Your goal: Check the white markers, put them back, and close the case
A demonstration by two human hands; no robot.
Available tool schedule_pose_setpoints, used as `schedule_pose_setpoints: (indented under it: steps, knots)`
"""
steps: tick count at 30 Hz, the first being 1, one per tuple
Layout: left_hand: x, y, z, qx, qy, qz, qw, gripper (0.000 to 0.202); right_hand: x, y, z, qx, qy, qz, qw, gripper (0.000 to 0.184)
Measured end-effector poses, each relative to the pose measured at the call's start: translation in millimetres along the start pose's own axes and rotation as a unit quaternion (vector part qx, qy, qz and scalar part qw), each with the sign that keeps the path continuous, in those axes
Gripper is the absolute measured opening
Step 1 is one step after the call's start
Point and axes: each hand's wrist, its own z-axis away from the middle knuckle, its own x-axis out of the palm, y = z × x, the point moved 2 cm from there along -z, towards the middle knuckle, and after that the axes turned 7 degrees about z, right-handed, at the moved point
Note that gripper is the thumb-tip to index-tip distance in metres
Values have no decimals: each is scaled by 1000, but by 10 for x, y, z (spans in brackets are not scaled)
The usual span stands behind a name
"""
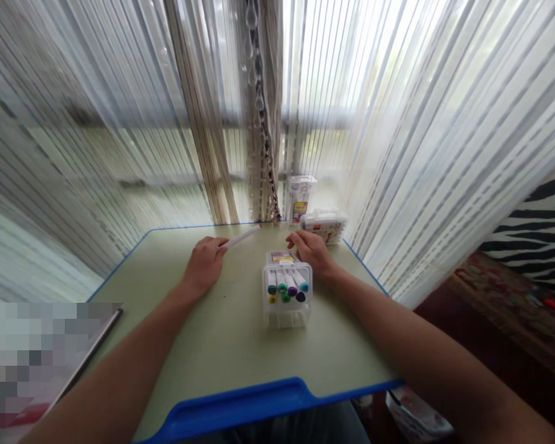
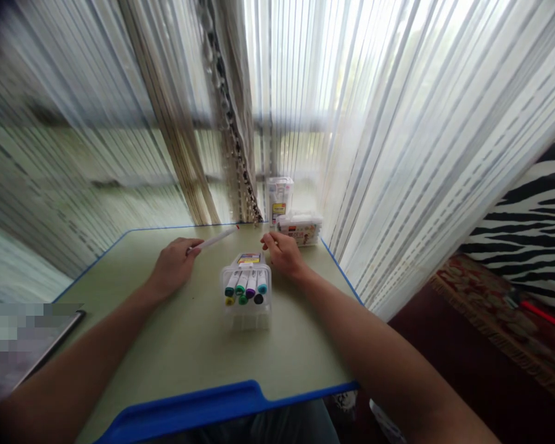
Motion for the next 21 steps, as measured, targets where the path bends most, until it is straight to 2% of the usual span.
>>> schedule_pose_setpoints:
  steps: [4,7,13,16,21]
  knots:
    - [-90,168,49,58,82,62,993,34,-38,-100,16,-13,10,-24,1000,40]
    - [-143,312,108,108,120,97,982,30,-87,-184,29,-25,25,-51,998,45]
    - [-206,522,205,172,158,115,965,26,-160,-301,36,-46,55,-108,992,49]
    - [-212,549,237,181,168,122,961,26,-170,-331,52,-48,69,-147,986,47]
    - [-174,526,253,178,147,140,963,26,-162,-345,77,-47,72,-166,982,45]
